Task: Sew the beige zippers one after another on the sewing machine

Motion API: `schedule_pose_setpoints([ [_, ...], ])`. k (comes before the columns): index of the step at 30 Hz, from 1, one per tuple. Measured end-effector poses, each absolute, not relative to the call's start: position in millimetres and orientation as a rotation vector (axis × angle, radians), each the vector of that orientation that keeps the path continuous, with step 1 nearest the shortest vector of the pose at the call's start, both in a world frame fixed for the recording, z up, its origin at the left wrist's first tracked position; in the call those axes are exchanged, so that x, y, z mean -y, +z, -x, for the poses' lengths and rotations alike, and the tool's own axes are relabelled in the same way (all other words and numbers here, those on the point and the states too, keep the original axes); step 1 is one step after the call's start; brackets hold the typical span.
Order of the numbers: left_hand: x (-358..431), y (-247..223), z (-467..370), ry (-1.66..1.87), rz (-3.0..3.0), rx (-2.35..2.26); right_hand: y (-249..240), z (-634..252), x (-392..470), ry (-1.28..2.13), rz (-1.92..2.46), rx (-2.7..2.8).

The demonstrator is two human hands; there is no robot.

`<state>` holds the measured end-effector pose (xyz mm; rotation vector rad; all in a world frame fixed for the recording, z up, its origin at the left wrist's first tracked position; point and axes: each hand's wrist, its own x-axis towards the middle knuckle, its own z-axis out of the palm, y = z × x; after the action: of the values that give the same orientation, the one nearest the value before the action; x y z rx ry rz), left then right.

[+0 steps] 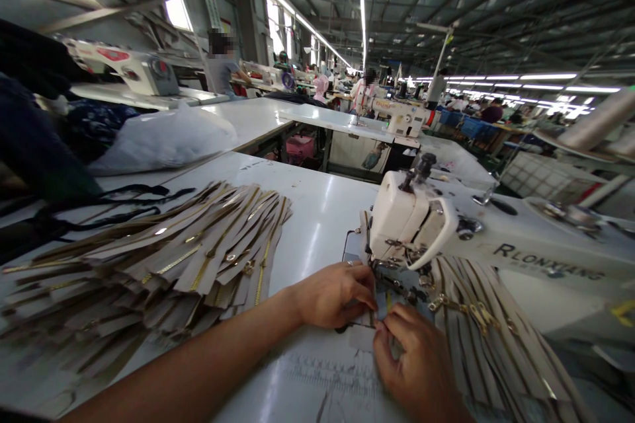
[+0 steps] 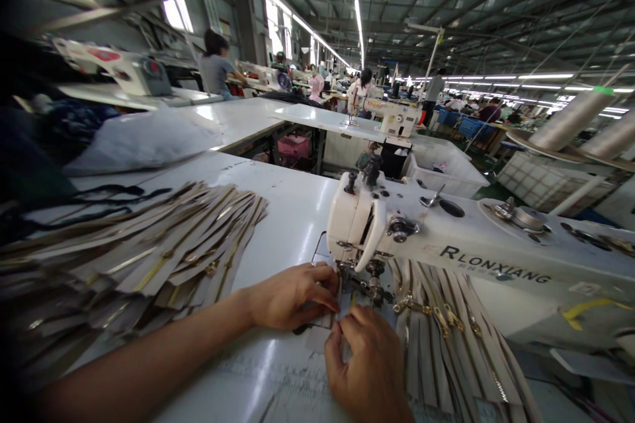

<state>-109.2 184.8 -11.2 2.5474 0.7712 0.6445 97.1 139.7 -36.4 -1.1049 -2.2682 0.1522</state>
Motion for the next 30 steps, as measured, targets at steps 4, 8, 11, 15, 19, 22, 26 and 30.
schedule_pose_setpoints([
  [4,-185.7,-10.3,109.3,0.639,-2.562,-0.803,-36.3,-95.8,-140.9,0.203,1.13,2.258],
  [8,-186.5,-7.5,110.9,0.613,-2.599,-0.831,-35.5,-93.6,-142.6,0.25,1.176,2.243],
  [11,-187.2,-6.3,112.8,0.613,-2.632,-0.884,-36.6,-92.0,-144.6,0.276,1.215,2.232],
  [15,-188.1,-8.1,113.7,0.592,-2.66,-0.965,-36.7,-89.4,-148.3,0.278,1.254,2.221],
  [19,-188.1,-12.0,111.8,0.579,-2.664,-1.075,-34.6,-85.7,-152.1,0.222,1.262,2.236],
  [22,-187.8,-14.1,109.5,0.564,-2.656,-1.15,-35.2,-83.6,-153.8,0.166,1.29,2.256],
  [26,-187.6,-15.3,108.3,0.595,-2.625,-1.204,-37.7,-83.4,-151.8,0.104,1.276,2.274],
  [30,-187.8,-14.6,109.7,0.629,-2.595,-1.224,-33.4,-85.9,-144.8,0.061,1.144,2.173],
])
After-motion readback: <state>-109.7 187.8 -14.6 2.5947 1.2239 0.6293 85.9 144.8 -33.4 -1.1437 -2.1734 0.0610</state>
